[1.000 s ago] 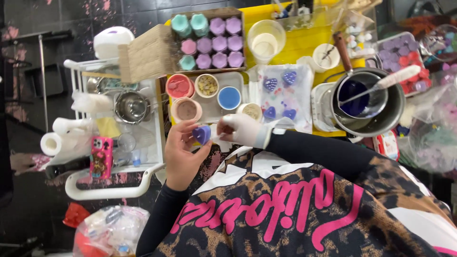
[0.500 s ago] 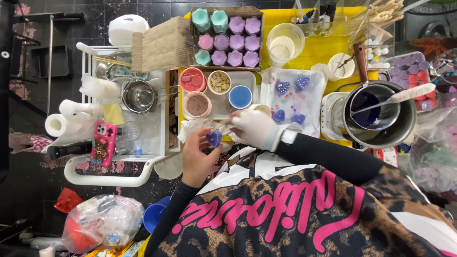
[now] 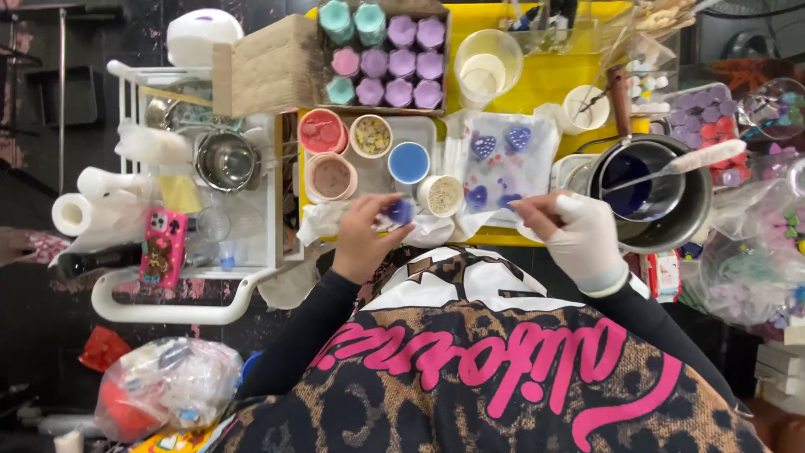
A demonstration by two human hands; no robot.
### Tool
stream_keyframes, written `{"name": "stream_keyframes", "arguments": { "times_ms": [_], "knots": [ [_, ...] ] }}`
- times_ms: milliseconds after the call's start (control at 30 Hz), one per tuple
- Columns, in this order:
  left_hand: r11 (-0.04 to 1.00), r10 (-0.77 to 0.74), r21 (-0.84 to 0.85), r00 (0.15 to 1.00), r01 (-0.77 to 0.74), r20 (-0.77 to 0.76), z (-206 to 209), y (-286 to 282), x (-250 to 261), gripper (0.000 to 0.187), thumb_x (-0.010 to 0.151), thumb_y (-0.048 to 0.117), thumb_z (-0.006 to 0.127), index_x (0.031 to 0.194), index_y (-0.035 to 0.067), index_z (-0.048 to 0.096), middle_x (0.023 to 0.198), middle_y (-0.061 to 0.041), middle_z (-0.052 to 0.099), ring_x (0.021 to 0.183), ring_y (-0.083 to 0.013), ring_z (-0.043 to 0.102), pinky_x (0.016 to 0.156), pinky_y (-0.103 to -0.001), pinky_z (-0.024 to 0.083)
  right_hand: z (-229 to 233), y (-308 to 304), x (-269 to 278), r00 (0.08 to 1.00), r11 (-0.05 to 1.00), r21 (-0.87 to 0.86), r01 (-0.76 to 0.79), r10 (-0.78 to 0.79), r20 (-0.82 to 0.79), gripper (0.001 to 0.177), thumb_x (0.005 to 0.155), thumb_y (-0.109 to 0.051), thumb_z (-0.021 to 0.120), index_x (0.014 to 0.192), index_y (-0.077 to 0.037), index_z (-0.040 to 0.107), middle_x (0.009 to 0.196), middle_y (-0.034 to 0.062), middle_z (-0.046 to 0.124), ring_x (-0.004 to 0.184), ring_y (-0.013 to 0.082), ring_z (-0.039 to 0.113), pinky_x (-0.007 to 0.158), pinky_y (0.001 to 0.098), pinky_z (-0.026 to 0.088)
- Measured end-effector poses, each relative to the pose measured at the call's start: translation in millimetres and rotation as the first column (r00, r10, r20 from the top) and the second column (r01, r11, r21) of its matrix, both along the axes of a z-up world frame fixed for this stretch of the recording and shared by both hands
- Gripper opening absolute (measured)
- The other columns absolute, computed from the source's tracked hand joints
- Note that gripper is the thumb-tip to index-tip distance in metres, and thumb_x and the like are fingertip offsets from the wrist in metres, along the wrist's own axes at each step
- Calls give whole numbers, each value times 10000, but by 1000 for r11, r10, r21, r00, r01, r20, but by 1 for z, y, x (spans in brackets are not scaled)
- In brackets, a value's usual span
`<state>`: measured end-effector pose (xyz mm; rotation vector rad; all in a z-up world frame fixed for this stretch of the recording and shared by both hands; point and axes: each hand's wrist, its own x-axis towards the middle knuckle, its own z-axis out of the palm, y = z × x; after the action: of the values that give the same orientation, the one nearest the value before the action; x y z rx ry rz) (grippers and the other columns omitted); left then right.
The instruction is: Decorating small heart-shaped candles with white wax dots and cleaning them with a wet wipe.
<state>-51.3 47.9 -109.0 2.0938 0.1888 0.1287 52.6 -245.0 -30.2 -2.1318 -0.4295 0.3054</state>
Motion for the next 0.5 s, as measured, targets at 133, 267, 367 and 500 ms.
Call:
{"name": "stream_keyframes", "arguments": {
  "times_ms": [133,267,367,500],
  "knots": [
    [991,-137,22,983,135,121,4,-31,42,529,809,168,836,1296,70,655,1096,-101,626,959,-240,663,826,-350,548,11,-38,-11,995,991,82,101,-100,-18,142,1008,-137,697,995,-19,777,763,15,679,667,61,573,616,233,454],
    [947,-313,148,927,286,209,0,-64,82,456,784,101,808,1224,101,686,1105,-112,636,1035,-327,626,917,-409,503,21,-77,-25,970,953,183,241,-240,-26,192,1070,-146,655,1043,14,759,836,19,690,756,62,588,703,212,456],
    [916,-389,164,909,366,146,-2,-88,105,439,757,71,788,1185,107,693,1106,-114,652,1031,-350,622,903,-430,499,20,-105,-36,934,894,271,357,-351,-75,209,1091,-158,649,1073,28,742,869,32,691,785,71,605,734,207,458],
    [876,-431,270,900,400,63,-26,-115,134,398,744,37,752,1132,106,701,1096,-125,677,994,-363,648,889,-443,519,20,-134,-45,868,796,363,485,-488,-88,224,1116,-171,649,1081,36,725,904,38,693,810,78,622,766,209,474]
  ]
}}
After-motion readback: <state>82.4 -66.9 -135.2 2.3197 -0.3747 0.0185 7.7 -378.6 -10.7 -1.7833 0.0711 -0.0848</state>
